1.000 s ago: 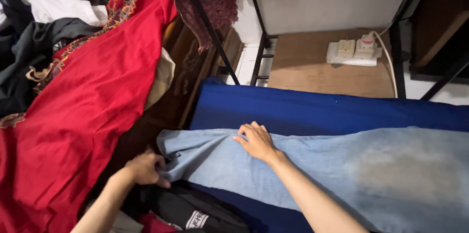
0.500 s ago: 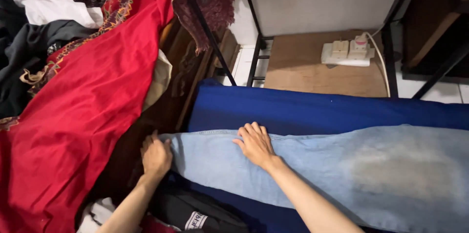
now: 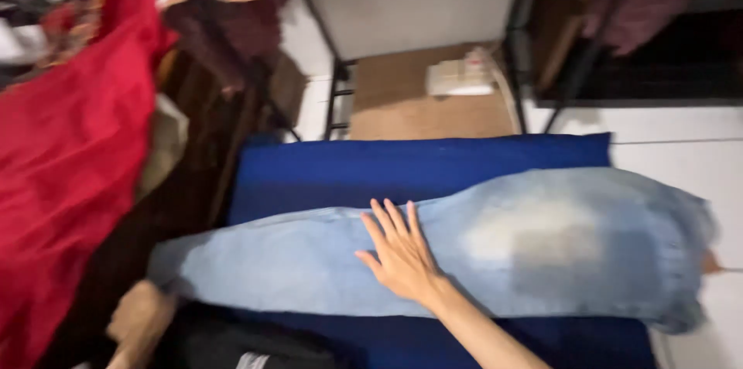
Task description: Folding a black t-shirt, blue jeans, and tan trousers on a low surface in a bedroom.
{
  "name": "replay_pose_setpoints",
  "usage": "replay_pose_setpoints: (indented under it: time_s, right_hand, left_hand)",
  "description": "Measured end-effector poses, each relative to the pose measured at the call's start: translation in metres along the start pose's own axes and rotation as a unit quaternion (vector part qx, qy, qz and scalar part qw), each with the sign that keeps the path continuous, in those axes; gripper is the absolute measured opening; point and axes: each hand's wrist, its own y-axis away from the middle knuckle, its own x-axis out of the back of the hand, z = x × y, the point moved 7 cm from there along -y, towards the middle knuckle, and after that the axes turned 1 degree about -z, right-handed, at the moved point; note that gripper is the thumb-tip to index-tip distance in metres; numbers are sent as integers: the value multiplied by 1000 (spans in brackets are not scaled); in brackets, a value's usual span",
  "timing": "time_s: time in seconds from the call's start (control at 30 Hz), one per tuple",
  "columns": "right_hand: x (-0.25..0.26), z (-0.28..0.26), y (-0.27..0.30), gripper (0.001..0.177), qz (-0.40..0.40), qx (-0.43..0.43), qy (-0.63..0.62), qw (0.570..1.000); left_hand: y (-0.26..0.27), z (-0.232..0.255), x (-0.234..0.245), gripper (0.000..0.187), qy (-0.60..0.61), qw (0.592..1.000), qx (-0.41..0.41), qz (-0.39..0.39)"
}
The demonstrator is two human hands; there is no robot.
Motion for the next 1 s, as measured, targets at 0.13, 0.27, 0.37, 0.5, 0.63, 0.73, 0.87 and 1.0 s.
replay_pose_setpoints:
  time_s: [0.13,0.27,0.37,0.5,0.63,0.73,0.87,1.0]
  right_hand:
    - [119,72,92,56,155,-127,-5,980]
    - [187,196,252,46,263,-296,186,899]
    - [172,292,372,63,337,-484,105,801]
    - [49,341,431,66,392,-548,-654,344]
    - [70,344,383,63,471,-437,-699,315]
    - [53,393,394,38,432,-404,-685,426]
    - [134,378,347,49,435,-412,-656,459]
    - [213,348,330,50,467,-376,-608,521]
  left_hand:
    - [73,77,57,63,-121,942,-166,266]
    - [175,192,90,72,-57,916,-306,254]
    - [291,303,69,80,15,853,-517,66]
    - [444,396,80,60,216,734,-644,14]
    - [513,451,32,66,246,722,-646,-41]
    - [531,471,-12,69,238,741,-627,-32]
    - [539,473,-17,71,252,758,-600,-45]
    - [552,480,17,69,317,737,-592,-79]
